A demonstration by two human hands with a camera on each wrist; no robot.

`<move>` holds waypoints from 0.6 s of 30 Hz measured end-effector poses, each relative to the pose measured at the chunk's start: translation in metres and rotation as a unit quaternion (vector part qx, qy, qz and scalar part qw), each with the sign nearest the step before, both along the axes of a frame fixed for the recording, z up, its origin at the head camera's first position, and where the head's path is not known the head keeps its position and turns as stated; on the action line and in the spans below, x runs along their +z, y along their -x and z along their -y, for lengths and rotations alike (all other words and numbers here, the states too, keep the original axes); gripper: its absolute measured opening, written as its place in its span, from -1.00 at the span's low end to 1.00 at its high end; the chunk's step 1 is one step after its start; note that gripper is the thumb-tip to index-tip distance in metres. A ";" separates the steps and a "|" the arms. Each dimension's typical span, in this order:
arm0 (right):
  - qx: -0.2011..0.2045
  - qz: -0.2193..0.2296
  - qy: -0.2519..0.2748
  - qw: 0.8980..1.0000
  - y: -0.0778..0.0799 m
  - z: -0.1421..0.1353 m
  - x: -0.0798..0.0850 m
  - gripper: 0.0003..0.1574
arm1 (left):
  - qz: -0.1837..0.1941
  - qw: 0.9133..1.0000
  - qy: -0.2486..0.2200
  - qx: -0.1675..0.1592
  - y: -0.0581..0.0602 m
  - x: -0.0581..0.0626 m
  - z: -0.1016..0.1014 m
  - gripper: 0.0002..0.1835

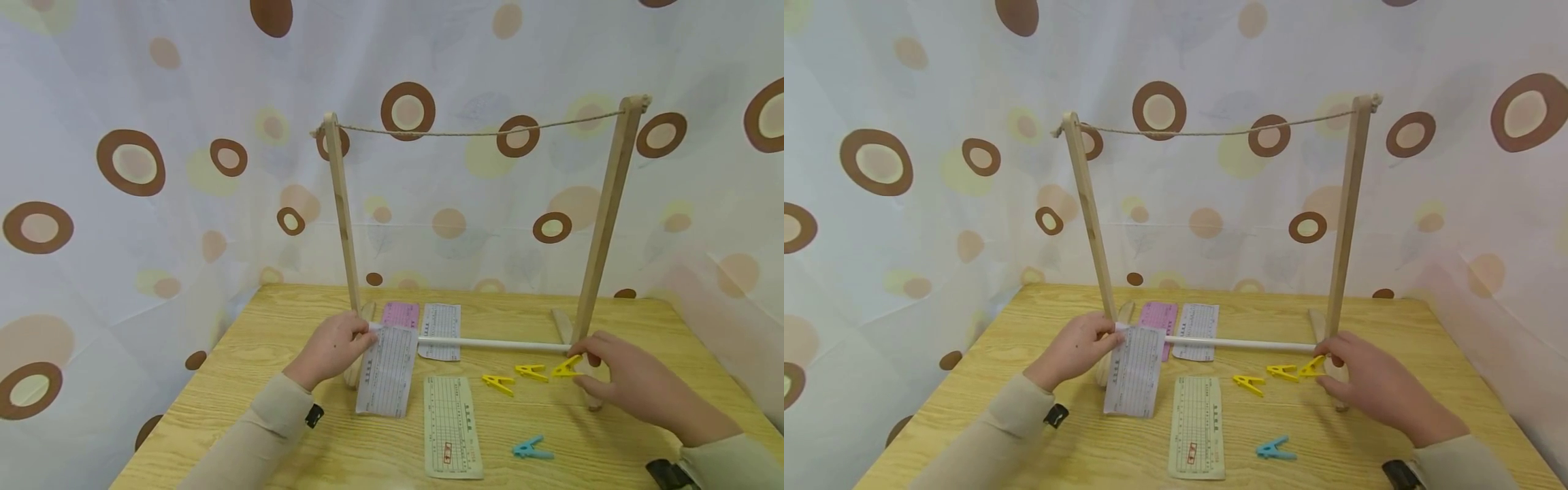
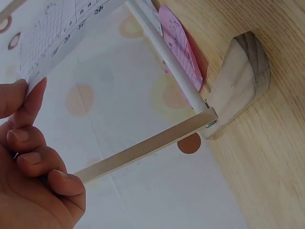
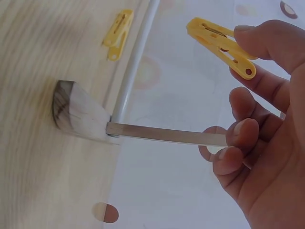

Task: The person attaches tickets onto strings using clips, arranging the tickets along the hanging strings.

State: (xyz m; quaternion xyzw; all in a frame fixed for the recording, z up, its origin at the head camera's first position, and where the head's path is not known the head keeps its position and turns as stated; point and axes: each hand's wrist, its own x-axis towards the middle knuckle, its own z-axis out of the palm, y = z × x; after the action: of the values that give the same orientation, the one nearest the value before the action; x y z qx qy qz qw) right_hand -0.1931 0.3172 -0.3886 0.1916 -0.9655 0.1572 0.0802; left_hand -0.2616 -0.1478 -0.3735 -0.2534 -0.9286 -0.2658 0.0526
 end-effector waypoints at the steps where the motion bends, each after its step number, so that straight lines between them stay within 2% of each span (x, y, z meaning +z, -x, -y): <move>1: 0.001 -0.007 -0.001 1.000 0.000 0.000 0.002 -0.64 | -0.001 1.000 -0.004 0.000 0.000 0.001 0.000 -0.79; 5: 0.006 -0.044 -0.009 0.999 0.000 0.000 0.011 -0.65 | -0.006 1.000 -0.026 -0.001 0.001 0.004 -0.001 -0.79; 13: 0.009 -0.082 -0.015 0.996 -0.001 -0.002 0.028 -0.66 | -0.036 0.998 -0.058 0.001 0.004 0.015 -0.005 -0.74; 18: 0.018 -0.110 -0.018 0.994 0.000 -0.004 0.037 -0.64 | -0.042 0.996 -0.075 0.004 0.004 0.022 -0.007 -0.72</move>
State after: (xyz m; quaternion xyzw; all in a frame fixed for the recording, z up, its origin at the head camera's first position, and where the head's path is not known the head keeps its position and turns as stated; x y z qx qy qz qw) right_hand -0.1932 0.3209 -0.3516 0.2261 -0.9500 0.1191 0.1796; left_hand -0.2661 -0.1404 -0.3513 -0.2562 -0.9040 -0.3235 0.1119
